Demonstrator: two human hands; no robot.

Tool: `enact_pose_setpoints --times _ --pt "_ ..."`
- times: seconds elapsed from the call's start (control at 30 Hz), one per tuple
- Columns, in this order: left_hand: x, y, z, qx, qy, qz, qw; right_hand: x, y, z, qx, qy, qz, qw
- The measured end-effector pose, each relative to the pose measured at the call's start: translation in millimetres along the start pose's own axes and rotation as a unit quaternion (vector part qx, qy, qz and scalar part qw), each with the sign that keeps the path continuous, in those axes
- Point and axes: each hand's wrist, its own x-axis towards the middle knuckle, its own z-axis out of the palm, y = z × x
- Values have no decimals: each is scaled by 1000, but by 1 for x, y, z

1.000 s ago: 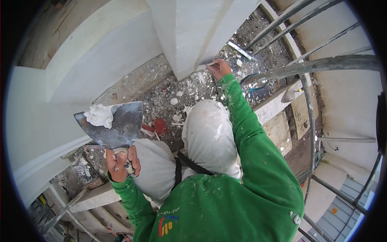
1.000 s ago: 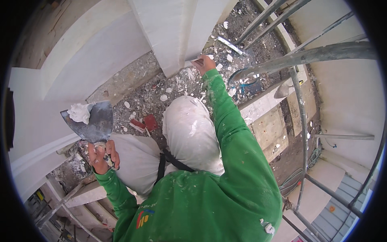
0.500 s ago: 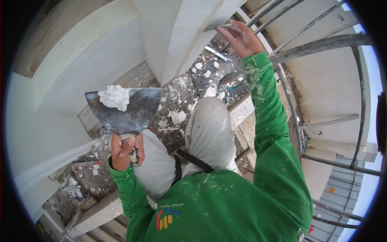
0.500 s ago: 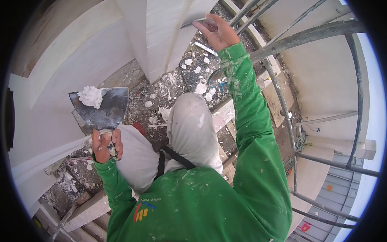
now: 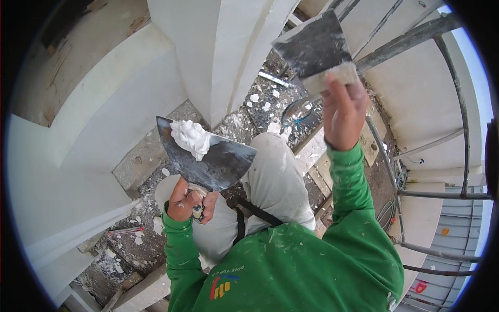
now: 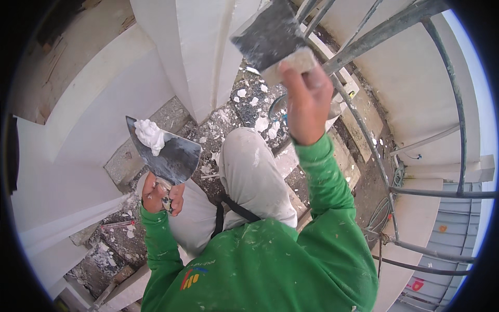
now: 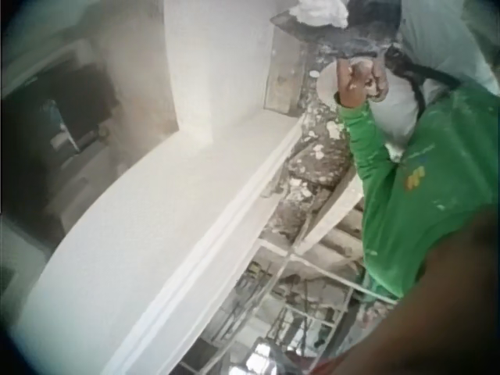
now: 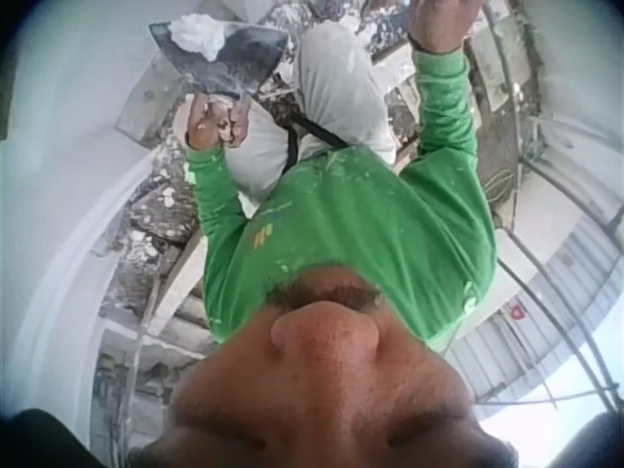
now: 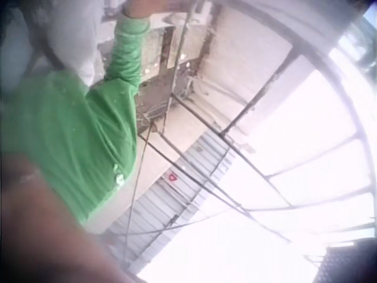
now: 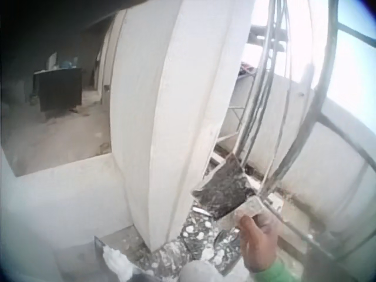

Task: The person uses a hawk and a trowel to apply white plaster to a vertical wall surface. They repeatedly scoop plaster from the hawk and smooth it onto the wall, working on a specific section of the corner.

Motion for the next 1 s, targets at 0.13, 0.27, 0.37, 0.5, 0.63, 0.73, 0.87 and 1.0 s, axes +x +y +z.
enact_pose_setpoints --times 0.13,0.27,0.37,0.5,0.63,0.73,0.87,1.0 --pt "20 1 11 -78 -11 -100 992 -77 -5 44 -136 -140 -148 969" --pt "23 20 12 -14 -4 -64 998 -70 57 14 -173 -319 -86 928" --pt "18 28 9 68 36 23 997 -59 129 -41 -132 -81 182 971" --pt "13 29 12 151 174 11 973 -34 286 -107 28 103 361 926" --pt "-18 12 9 181 283 -4 942 -29 423 -121 262 153 511 804" --pt "-42 -3 6 190 330 10 925 -41 493 -125 304 146 560 757" --pt "-44 -6 23 202 374 50 904 -77 544 -103 343 206 634 662" --pt "-39 -12 36 214 413 73 882 -90 559 -77 482 194 667 534"
